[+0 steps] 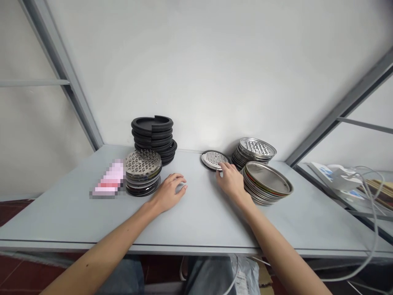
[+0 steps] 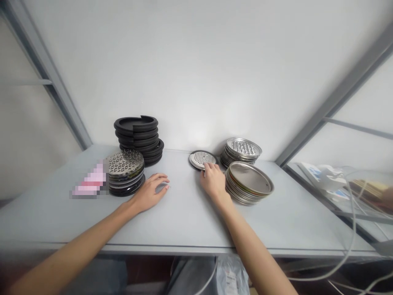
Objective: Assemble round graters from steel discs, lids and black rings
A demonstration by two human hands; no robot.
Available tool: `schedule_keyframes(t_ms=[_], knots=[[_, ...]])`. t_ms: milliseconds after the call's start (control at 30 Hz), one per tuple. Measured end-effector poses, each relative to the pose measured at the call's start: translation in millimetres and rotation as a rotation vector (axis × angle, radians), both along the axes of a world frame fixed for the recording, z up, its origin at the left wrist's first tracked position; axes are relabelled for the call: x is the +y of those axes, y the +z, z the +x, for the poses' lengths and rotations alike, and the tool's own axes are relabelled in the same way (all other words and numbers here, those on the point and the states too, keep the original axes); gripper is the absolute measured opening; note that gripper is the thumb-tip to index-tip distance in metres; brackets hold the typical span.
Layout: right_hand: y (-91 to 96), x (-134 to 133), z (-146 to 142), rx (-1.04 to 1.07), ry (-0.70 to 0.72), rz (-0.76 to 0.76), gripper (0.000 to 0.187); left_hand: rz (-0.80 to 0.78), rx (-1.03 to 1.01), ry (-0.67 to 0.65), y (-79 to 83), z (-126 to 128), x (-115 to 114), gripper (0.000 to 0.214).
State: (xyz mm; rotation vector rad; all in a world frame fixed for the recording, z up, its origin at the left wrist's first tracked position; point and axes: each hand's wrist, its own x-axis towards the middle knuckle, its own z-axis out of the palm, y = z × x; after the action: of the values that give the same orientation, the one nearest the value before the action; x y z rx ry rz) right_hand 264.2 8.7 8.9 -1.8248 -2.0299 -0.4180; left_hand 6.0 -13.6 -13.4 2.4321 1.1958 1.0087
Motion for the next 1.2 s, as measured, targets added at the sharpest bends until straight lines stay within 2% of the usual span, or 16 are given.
schedule_keyframes(t_ms=[100, 200, 300, 433, 600, 900, 1200], knots=[[-0.6, 20, 0, -0.013, 0.069, 0.000, 0.053, 0.000, 0.004, 0.003, -0.8, 0, 1, 0.019], [-7.3, 35, 0, -0.030, 0.017, -0.109, 0.067, -0.004, 0.011, 0.014, -0.6, -1, 2, 0.019], [-13.1, 39, 2, -0.037, 0.005, -0.180, 0.059, -0.004, 0.013, 0.025, 0.9, -1, 1, 0.019], [-14.9, 37, 7, -0.043, 0.027, -0.170, 0.039, 0.004, 0.013, 0.028, 2.4, -1, 0, 0.017], [-15.0, 35, 13, -0.043, 0.046, -0.103, 0.038, 0.002, 0.009, 0.034, 3.5, -1, -1, 0.017], [-12.8, 39, 11, 0.004, 0.115, 0.133, 0.030, 0.010, 0.002, 0.022, 4.3, -1, -2, 0.017], [-12.6, 42, 13, 0.063, 0.131, 0.287, 0.032, -0.007, 0.010, 0.009, 3.9, -1, -1, 0.017]])
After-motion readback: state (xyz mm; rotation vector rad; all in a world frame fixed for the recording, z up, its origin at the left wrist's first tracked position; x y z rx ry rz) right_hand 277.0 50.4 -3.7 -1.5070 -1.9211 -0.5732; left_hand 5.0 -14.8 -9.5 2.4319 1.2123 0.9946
